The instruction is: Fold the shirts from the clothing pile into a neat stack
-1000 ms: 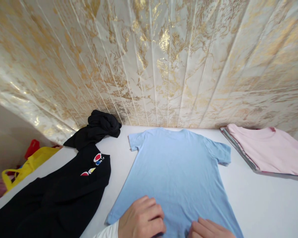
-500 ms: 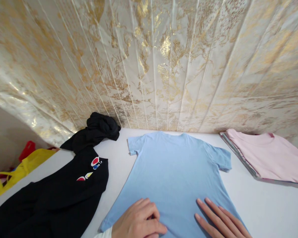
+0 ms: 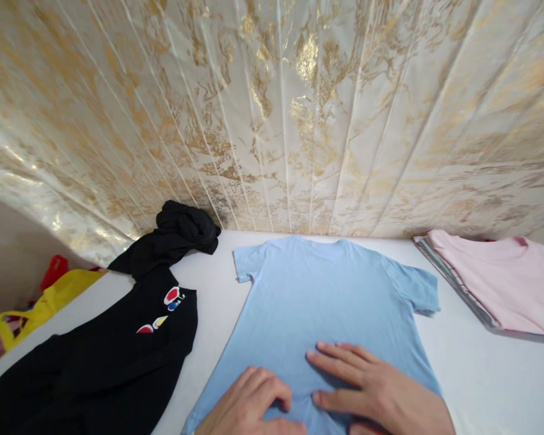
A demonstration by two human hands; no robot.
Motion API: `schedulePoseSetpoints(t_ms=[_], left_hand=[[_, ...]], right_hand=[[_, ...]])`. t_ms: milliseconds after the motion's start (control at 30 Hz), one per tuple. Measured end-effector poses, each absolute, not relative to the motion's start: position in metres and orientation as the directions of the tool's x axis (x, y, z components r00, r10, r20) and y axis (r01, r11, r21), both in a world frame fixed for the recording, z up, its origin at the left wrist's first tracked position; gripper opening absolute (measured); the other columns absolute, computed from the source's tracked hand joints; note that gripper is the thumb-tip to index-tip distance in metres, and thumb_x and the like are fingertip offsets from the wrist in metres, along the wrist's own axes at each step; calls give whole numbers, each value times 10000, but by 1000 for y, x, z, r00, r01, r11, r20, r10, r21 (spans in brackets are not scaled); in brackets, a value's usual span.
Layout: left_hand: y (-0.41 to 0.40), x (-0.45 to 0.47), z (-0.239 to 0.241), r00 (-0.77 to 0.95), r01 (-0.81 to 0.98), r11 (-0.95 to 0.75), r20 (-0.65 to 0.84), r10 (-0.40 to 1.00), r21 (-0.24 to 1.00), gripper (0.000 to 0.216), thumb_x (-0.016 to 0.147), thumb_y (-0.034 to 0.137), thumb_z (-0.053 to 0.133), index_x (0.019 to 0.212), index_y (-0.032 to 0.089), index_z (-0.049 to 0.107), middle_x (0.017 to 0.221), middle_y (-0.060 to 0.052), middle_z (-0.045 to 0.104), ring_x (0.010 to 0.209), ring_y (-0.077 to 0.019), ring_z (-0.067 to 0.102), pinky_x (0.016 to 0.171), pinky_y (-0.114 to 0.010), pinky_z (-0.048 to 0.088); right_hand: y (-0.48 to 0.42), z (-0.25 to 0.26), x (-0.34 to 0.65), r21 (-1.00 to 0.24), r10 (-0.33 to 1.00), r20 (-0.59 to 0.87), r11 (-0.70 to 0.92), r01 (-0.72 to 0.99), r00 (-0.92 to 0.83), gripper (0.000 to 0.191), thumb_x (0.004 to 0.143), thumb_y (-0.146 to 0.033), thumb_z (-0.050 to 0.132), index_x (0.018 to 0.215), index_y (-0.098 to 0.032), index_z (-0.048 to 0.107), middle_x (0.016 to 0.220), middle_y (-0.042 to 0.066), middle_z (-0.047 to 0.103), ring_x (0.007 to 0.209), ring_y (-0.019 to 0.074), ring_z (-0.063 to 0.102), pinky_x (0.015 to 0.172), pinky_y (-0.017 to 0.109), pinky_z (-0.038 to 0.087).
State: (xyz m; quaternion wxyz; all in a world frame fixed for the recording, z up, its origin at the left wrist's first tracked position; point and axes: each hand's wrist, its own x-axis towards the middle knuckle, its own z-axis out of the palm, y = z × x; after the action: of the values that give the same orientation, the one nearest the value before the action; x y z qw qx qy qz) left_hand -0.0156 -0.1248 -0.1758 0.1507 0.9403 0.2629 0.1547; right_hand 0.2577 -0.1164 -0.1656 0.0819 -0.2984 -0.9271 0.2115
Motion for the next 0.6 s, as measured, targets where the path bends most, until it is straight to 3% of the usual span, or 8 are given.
schedulePoseSetpoints(t_ms=[133,233,433,600], left_hand=[[-123,-14,-189,805,421,-841,288,519,339,150,929,274,483,1039,277,586,1018,-20,555,909,-165,486,783,-270,411],[-121,-13,-196,809,406,-863,321,492,300,154,933,281,471,1035,280,586,1015,-24,546,898,-167,494,769,-271,425],[-121,-9,-168,807,499,-832,220,548,241,274,932,407,437,1085,230,580,1088,-51,565,933,-181,526,803,-287,459],[-126,-5,-163,777,584,-792,158,609,178,281,882,369,535,1139,257,565,1159,-42,577,996,-211,544,832,-322,481]], right_hand=[[-101,-183,284,-378,752,89,633,676,-654,476,900,-458,440,1358,-336,399,1488,48,276,1360,260,244,1074,497,255],[-96,-188,292,-394,755,84,624,675,-650,491,889,-500,439,1353,-341,408,1497,37,258,1367,267,224,1086,509,211],[-99,-186,290,-413,752,78,622,666,-654,429,911,-475,409,1322,-360,444,1488,10,284,1365,247,233,1093,492,201],[-126,-179,278,-328,785,92,605,725,-613,573,888,-495,439,1410,-298,306,1496,26,250,1376,249,197,1093,468,246]])
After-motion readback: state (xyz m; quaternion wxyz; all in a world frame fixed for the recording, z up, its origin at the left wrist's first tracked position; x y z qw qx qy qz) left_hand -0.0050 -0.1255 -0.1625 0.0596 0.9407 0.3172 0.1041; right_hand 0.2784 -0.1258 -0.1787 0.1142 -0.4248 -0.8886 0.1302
